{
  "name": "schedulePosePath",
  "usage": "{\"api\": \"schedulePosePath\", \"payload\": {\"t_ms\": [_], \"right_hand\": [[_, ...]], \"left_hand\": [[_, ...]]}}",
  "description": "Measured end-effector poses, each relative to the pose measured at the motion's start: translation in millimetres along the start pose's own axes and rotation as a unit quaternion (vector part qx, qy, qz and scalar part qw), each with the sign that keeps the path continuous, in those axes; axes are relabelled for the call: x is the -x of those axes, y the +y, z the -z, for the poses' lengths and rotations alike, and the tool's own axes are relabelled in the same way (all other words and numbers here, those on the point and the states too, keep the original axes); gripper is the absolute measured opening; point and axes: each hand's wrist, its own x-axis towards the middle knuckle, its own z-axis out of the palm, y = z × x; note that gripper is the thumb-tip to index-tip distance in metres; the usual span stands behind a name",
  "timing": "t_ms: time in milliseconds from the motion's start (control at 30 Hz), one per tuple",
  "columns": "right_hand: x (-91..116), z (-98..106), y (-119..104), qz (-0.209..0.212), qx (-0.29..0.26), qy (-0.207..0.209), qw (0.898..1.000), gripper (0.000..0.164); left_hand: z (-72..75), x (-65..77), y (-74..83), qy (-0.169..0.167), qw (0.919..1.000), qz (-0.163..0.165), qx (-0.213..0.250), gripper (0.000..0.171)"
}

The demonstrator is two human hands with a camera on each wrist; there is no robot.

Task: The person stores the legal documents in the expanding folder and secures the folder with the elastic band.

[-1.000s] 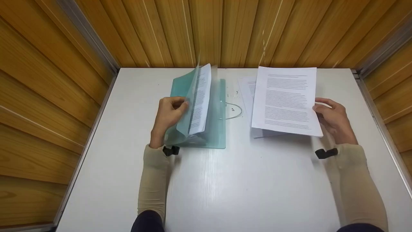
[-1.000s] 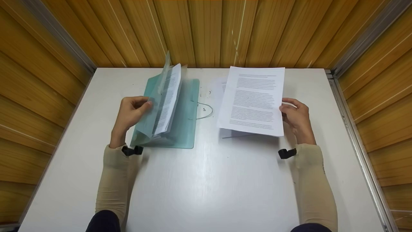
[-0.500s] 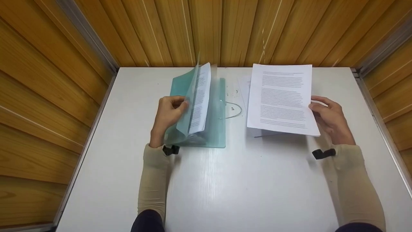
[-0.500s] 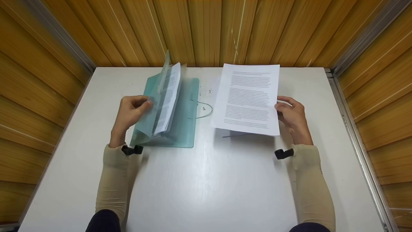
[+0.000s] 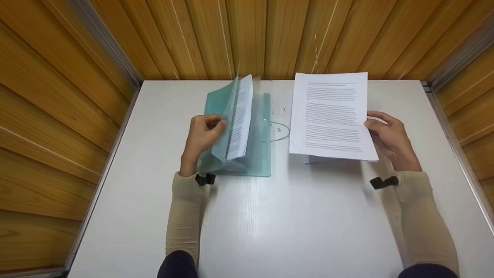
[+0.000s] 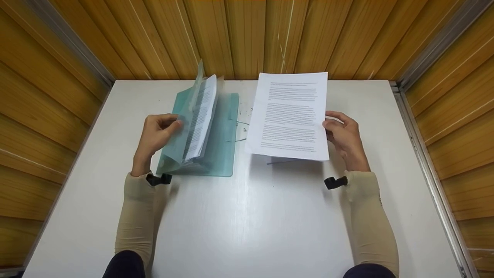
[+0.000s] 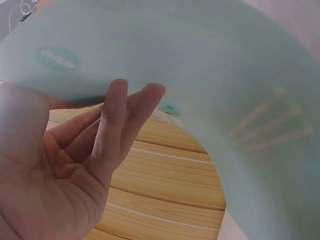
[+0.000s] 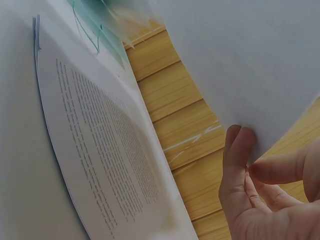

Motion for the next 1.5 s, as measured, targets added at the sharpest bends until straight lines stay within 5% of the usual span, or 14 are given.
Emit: {"api": "schedulePosePath", "payload": {"t_ms": [1100,1500], "right_hand": [[-6,-40,-2,0.027,-0.050,-0.049,0.997,0.045],[-9,-59,0,0.029,-0.014,-0.047,0.998,0.045]], "left_hand": [[0.5,0.5,-1.4,-0.005,0.9998,-0.014,0.012,0.024],[1.9,0.8,-1.0,-0.007,0.9998,-0.013,0.009,0.024]]}}
